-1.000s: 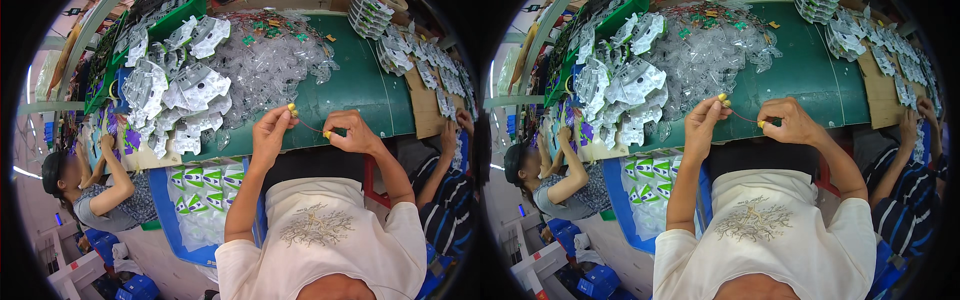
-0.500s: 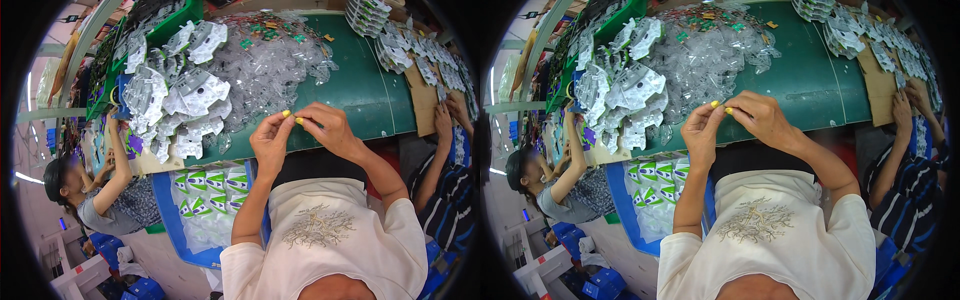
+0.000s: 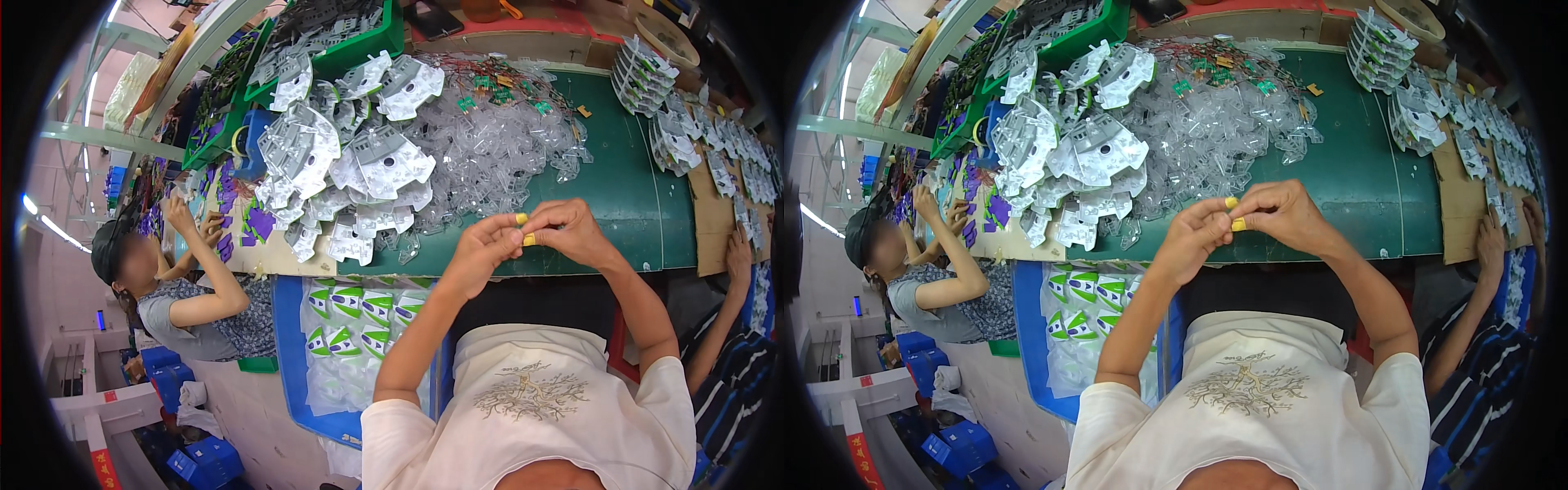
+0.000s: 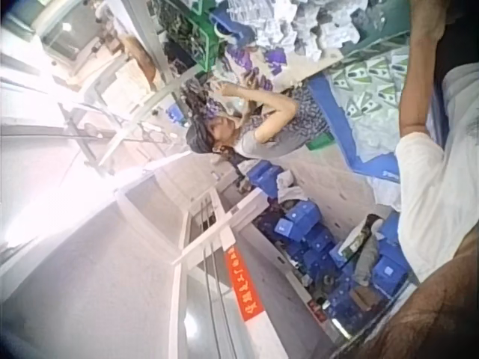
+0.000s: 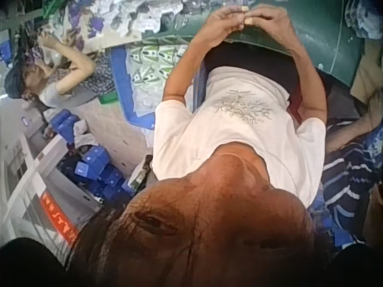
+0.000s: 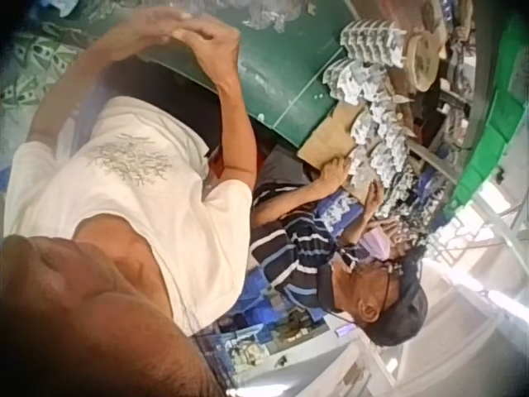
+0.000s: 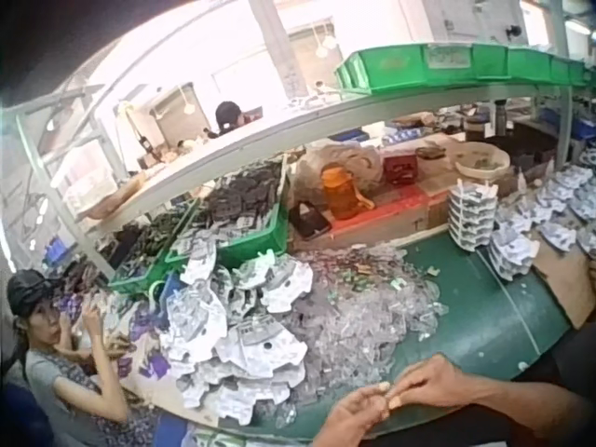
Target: The person assembles electronic toy components by hand, inserting wired circuit pieces into plastic housing parts and stacking the assembled units on the workbench.
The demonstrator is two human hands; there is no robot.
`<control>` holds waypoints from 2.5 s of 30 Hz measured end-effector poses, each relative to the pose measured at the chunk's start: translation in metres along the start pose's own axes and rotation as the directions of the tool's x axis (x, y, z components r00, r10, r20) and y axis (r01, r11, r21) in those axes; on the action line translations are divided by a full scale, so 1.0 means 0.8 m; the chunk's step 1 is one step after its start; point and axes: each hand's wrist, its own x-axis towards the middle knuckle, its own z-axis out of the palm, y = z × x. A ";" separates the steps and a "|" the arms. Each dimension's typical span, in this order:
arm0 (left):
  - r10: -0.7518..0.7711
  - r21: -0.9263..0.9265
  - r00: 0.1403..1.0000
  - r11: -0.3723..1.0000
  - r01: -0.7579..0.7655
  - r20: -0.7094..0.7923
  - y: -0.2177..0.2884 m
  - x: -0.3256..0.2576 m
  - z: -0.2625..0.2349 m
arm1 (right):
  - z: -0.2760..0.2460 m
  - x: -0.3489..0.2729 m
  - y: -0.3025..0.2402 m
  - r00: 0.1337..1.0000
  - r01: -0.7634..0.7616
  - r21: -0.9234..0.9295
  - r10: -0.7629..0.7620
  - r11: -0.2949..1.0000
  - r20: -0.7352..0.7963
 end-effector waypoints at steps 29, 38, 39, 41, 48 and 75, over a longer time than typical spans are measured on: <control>0.491 0.783 0.651 -0.558 -0.275 0.578 -0.077 -0.057 0.019 | -0.015 -0.069 -0.004 0.988 0.043 -0.389 -0.098 0.920 -0.123; 0.446 0.866 0.744 -0.301 -0.399 0.498 -0.059 -0.048 0.009 | 0.035 -0.035 0.033 0.946 0.310 -0.788 -0.256 0.532 0.199; 0.429 0.866 0.758 -0.144 -0.479 0.491 -0.047 -0.051 0.005 | 0.034 -0.037 0.031 0.945 0.322 -0.766 -0.243 0.557 0.220; 0.574 0.852 0.684 -0.048 -0.521 0.451 -0.036 -0.043 -0.022 | 0.029 -0.043 0.020 0.948 0.319 -0.753 -0.199 0.576 0.250; 0.683 0.927 0.651 -0.364 -0.090 0.331 -0.022 -0.018 -0.048 | 0.028 -0.048 0.022 0.948 0.308 -0.747 -0.257 0.589 0.188; 0.368 0.780 0.690 -0.352 -0.518 0.624 -0.032 0.003 0.011 | 0.000 -0.064 0.046 0.920 0.322 -0.780 -0.371 0.537 0.124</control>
